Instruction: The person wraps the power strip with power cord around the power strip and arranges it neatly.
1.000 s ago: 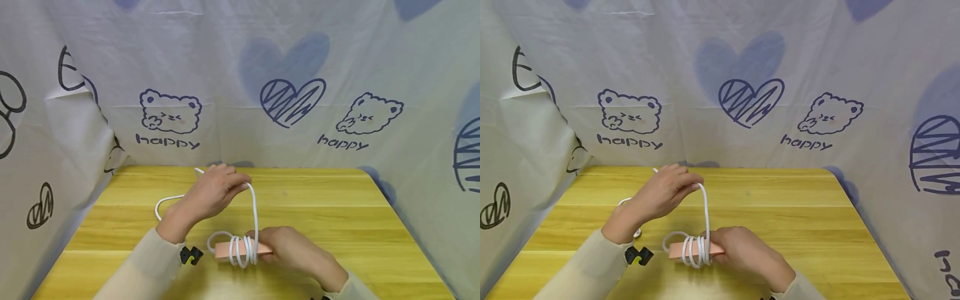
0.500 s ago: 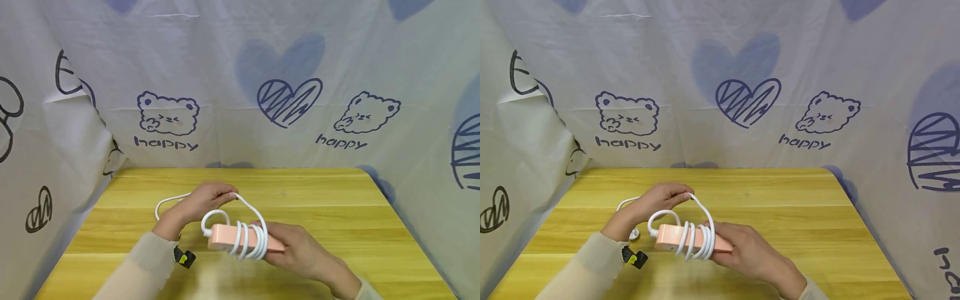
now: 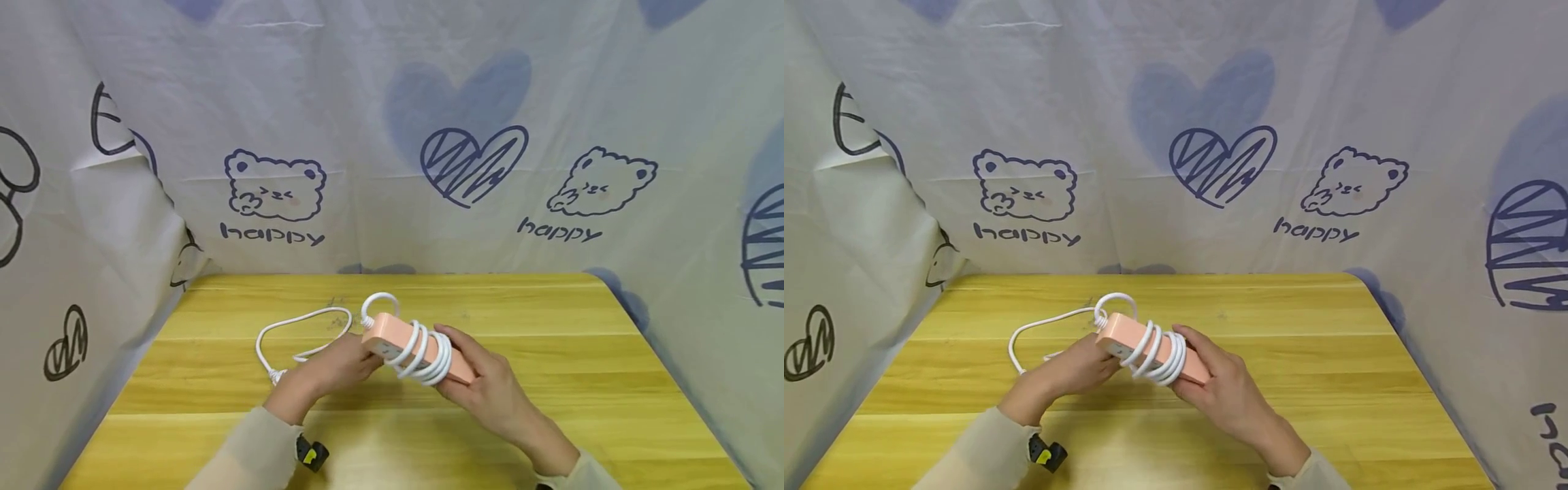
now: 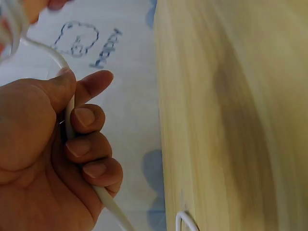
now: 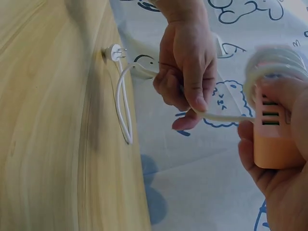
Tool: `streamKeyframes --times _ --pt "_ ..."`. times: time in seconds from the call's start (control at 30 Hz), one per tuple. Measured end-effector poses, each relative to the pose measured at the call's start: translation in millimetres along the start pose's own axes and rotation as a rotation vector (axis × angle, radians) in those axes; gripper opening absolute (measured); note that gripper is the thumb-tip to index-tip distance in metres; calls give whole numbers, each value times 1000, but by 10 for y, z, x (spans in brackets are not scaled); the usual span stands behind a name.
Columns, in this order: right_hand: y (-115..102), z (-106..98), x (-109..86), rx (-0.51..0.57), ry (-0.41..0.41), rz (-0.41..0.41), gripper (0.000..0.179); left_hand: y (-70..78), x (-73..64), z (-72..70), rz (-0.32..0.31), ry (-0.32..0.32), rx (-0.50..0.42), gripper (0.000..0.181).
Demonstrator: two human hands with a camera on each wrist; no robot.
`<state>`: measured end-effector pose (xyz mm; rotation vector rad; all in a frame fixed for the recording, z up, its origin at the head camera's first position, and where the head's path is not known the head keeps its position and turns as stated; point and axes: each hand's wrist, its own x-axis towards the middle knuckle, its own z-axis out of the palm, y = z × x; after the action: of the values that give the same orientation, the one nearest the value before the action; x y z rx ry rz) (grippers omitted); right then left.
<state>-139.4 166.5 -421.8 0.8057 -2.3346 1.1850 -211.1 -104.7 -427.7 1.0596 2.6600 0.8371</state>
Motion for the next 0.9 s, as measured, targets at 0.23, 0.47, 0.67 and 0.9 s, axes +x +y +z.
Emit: streamKeyframes --times 0.23,0.47,0.67,0.9 --pt "-14 -17 57 40 94 271 60 226 19 154 -10 -163 -98 41" --pt "-15 -17 91 3 176 410 54 271 -40 157 -82 -118 -125 28" --pt "-2 -120 121 70 346 441 50 112 -168 170 -142 -40 -159 19" --pt "70 -319 191 186 500 478 45 -99 -324 214 -201 147 -107 9"
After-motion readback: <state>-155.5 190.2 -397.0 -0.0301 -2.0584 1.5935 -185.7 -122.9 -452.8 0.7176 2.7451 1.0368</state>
